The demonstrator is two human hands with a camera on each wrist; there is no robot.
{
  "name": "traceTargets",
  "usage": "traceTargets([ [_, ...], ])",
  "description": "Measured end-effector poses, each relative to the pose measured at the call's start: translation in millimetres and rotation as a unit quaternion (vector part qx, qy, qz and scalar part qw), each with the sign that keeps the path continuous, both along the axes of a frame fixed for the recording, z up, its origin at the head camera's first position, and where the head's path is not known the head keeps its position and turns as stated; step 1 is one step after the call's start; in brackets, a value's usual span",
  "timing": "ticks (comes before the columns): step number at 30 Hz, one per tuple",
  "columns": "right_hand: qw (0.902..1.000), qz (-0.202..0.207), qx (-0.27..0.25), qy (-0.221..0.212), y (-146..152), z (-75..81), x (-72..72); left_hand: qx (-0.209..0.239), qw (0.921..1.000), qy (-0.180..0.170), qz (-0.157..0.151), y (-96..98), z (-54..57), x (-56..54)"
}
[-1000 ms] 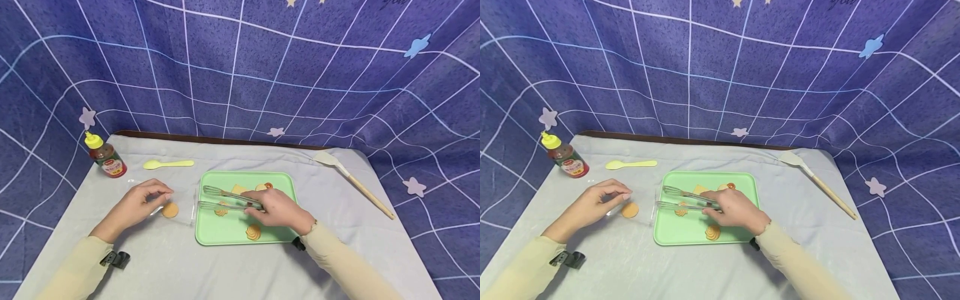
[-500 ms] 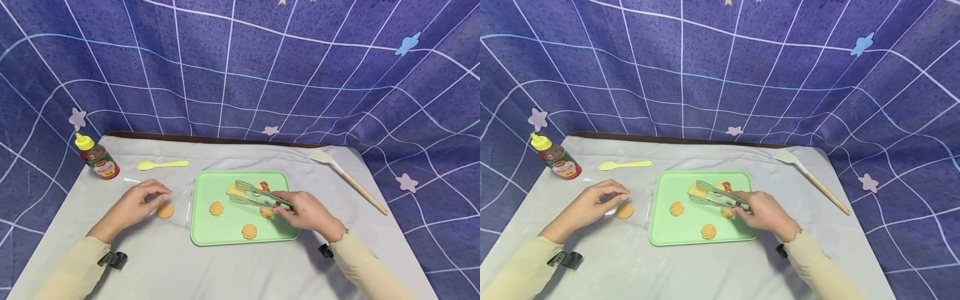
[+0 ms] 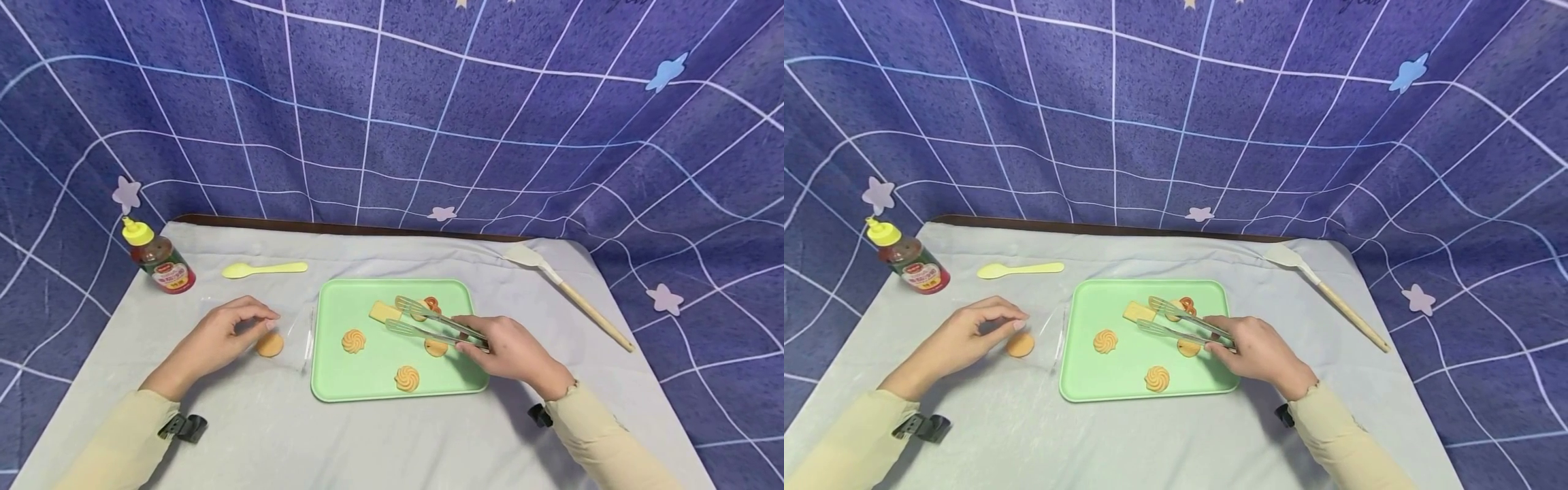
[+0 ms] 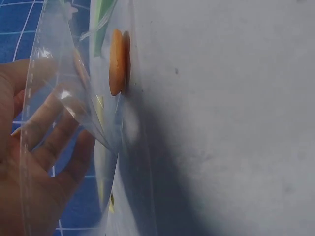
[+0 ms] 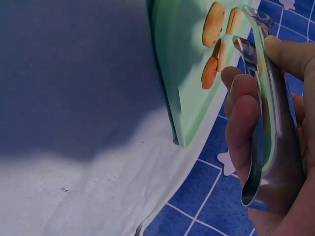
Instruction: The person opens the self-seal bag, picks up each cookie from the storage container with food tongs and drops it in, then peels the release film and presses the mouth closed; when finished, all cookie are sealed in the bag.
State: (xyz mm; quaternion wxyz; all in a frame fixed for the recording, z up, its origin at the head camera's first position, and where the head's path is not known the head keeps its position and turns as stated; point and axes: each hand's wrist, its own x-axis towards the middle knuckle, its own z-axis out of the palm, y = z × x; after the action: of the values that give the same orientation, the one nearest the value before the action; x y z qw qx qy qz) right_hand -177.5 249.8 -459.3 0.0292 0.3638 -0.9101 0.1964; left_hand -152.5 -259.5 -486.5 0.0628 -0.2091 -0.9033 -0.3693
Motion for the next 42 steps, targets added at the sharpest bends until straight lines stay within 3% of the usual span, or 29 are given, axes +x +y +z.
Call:
traceTargets([
  [15,0.9999,-0.002,0.005,-0.011,-0.2,-6.1,-2.7,0.019,0.9996,0.022,-0.008,-0.3,-7.0,0.1],
  [42,0.9999,0.003,0.011,-0.01,-5.7,-8.2,-6.1,0.007,0.9999,0.014,-0.007,0.3,-0.3,-0.1],
])
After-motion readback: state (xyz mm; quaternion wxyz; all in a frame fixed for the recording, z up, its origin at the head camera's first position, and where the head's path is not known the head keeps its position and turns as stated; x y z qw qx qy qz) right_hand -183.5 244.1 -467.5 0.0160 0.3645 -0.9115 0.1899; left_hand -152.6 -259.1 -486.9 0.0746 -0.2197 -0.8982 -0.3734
